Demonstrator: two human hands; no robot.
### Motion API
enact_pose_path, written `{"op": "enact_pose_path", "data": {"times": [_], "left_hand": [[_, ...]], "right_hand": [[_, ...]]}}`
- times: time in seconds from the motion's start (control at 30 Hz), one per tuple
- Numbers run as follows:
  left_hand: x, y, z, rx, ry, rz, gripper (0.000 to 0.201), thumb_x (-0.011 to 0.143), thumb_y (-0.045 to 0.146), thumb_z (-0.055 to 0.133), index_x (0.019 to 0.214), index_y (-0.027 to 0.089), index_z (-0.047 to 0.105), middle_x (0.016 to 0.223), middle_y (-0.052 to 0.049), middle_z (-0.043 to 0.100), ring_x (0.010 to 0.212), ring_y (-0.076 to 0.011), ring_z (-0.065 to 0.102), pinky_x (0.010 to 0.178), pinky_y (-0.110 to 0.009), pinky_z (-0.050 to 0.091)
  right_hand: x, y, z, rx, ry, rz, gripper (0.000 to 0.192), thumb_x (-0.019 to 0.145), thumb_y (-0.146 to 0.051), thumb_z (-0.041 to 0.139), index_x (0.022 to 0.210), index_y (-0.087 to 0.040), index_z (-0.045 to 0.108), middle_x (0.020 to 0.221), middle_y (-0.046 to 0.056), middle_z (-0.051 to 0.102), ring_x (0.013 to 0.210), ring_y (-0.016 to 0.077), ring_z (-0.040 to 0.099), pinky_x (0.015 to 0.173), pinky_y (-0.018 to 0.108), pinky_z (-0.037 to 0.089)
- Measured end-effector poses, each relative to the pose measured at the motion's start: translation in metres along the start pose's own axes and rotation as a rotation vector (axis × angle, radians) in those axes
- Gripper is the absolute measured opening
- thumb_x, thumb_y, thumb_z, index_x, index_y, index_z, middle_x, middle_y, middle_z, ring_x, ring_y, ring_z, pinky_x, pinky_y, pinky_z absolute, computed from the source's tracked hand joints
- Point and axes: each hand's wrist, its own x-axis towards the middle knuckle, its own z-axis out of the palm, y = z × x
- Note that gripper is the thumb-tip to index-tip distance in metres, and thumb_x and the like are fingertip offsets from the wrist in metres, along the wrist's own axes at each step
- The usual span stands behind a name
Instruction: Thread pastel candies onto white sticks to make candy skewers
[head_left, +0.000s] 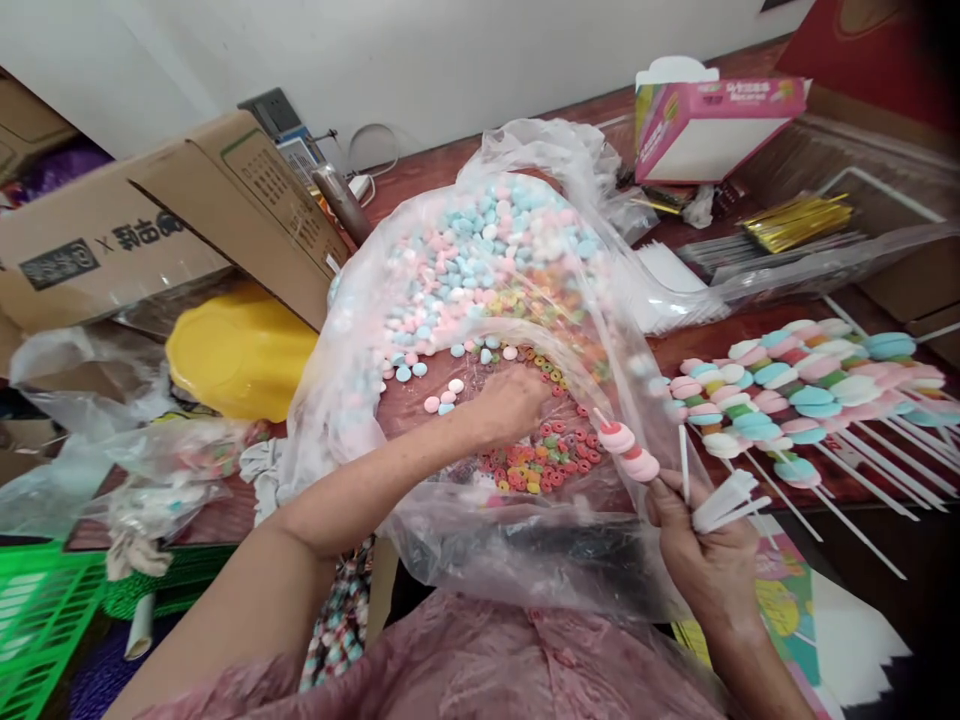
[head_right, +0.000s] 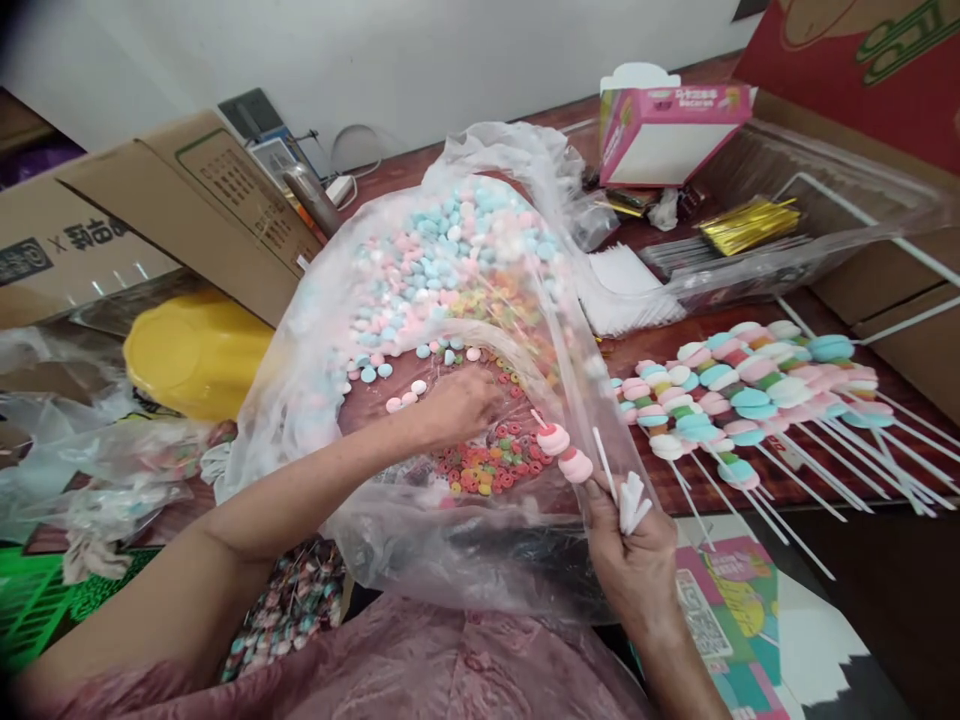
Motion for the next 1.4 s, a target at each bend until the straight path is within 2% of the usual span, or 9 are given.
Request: {"op": "enact_pose_path", "data": {"times": [0.17,0.27,0.43,0.6,0.8,0.93,1.03,1.17,1.4], "left_hand": [[0.002,-0.019,0.005,0.051,-0.064,-0.103,0.019,0.081,0.009,0.055,0.085,0.012,0.073,0.097,-0.015,0.072,0.100,-0.0274,0.064,0.088,-0.038,0.051],[-0.002,-0.020,0.008,-0.100,0.042,-0.092,0.016,0.077,0.005,0.058,0.078,0.012,0.072,0.090,-0.011,0.072,0.096,-0.0247,0.065,0.089,-0.036,0.050],[-0.026,0.001,-0.002,-0.969,0.205,-0.264,0.010,0.075,0.022,0.072,0.073,0.013,0.071,0.064,-0.002,0.066,0.058,-0.0124,0.058,0.056,-0.024,0.047],[-0.067,0.027,-0.009,-1.482,0.356,-0.332,0.023,0.065,0.031,0.084,0.075,0.012,0.074,0.068,-0.003,0.071,0.059,-0.0133,0.066,0.059,-0.025,0.054],[-0.098,0.035,0.018,-1.526,0.637,-0.400,0.024,0.068,0.035,0.085,0.078,0.015,0.075,0.077,-0.002,0.072,0.062,-0.0140,0.068,0.063,-0.029,0.059],[-0.109,0.037,0.040,-1.255,0.768,-0.295,0.011,0.079,0.030,0.077,0.081,0.019,0.078,0.079,-0.004,0.074,0.073,-0.0159,0.068,0.072,-0.031,0.057],[-0.115,0.038,0.046,-1.123,0.785,-0.245,0.008,0.082,0.027,0.075,0.084,0.021,0.079,0.082,-0.005,0.075,0.081,-0.0174,0.068,0.081,-0.033,0.055],[-0.116,0.035,0.039,-1.620,0.721,-0.351,0.039,0.066,0.034,0.089,0.100,0.021,0.077,0.079,-0.001,0.071,0.067,-0.0131,0.065,0.068,-0.028,0.055],[-0.112,0.040,0.034,-1.908,0.536,-0.410,0.031,0.052,0.031,0.096,0.067,0.014,0.074,0.070,0.000,0.067,0.061,-0.0101,0.061,0.060,-0.023,0.051]], "right_hand": [[-0.006,0.009,0.004,0.012,-0.080,-0.054,0.015,0.093,-0.028,0.060,0.086,-0.020,0.071,0.058,-0.005,0.053,0.050,0.0113,0.048,0.049,0.023,0.040],[-0.008,0.013,0.007,-0.009,-0.151,-0.127,0.017,0.091,-0.018,0.057,0.097,-0.021,0.072,0.065,-0.003,0.061,0.054,0.0124,0.055,0.052,0.023,0.045],[-0.006,-0.002,0.012,-0.037,-0.191,-0.250,0.031,0.085,-0.009,0.052,0.107,-0.022,0.072,0.078,-0.001,0.073,0.056,0.0141,0.064,0.053,0.023,0.049],[-0.006,-0.010,0.018,-0.074,-0.205,-0.319,0.038,0.081,-0.009,0.049,0.110,-0.021,0.071,0.080,0.003,0.076,0.059,0.0180,0.069,0.056,0.027,0.054],[-0.012,-0.003,0.023,-0.187,-0.208,-0.521,0.049,0.074,-0.005,0.044,0.115,-0.020,0.068,0.093,0.007,0.079,0.074,0.0216,0.076,0.069,0.031,0.060],[-0.015,-0.005,0.025,-0.241,-0.260,-0.598,0.050,0.076,-0.005,0.044,0.118,-0.018,0.066,0.098,0.009,0.079,0.083,0.0231,0.077,0.071,0.032,0.061],[-0.019,-0.010,0.028,-0.242,-0.279,-0.577,0.049,0.077,-0.005,0.044,0.118,-0.019,0.067,0.093,0.007,0.079,0.078,0.0225,0.076,0.068,0.032,0.060],[-0.024,-0.018,0.033,-0.076,-0.308,-0.538,0.044,0.083,-0.007,0.050,0.123,-0.022,0.064,0.098,0.006,0.079,0.078,0.0211,0.076,0.068,0.030,0.060],[-0.027,-0.021,0.038,0.035,-0.334,-0.368,0.034,0.086,-0.011,0.053,0.114,-0.022,0.068,0.081,0.000,0.074,0.058,0.0159,0.066,0.055,0.026,0.052]]}}
